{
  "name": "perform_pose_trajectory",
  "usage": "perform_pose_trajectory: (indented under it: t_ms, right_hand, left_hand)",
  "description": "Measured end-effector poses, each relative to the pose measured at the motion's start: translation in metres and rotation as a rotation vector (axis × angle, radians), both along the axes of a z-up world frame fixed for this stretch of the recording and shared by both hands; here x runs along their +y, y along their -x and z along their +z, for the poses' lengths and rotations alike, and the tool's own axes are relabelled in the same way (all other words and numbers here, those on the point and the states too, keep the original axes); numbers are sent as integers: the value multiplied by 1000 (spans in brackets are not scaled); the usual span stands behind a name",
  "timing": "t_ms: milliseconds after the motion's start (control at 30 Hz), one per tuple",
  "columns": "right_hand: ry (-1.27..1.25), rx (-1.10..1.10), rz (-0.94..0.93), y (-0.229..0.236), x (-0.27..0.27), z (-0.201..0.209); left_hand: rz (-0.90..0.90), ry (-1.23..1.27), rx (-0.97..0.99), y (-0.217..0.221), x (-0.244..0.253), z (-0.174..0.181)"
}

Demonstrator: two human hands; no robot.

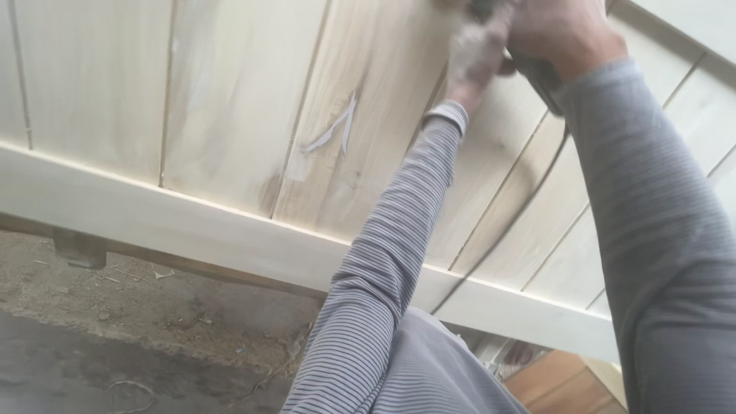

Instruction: The person uses an orbital sander to smooth the surface of a large wooden panel. They move the sander across the wood in overlapping passes, occasionally pausing to wipe the surface with their hand.

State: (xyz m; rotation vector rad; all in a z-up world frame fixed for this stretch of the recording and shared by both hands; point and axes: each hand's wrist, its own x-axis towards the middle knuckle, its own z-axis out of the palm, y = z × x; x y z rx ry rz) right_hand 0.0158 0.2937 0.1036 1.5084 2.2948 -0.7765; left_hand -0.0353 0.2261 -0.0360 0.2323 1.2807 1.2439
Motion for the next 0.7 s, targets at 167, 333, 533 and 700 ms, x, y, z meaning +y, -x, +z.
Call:
perform_pose_trajectory:
  t_ms: [167, 333, 533, 700]
  right_hand:
    - [-124, 4, 96, -30, -81, 9]
    - [110, -55, 217, -10, -216, -1]
    - [180, 5, 366, -50, -288, 6]
    - [99, -123, 256, -87, -233, 7]
  left_hand:
    - [92, -2, -57, -30, -102, 29]
    - [191, -41, 61, -29, -275, 44]
    - [384, 88, -106, -83, -365, 50]
    - [250, -87, -35, -116, -297, 42]
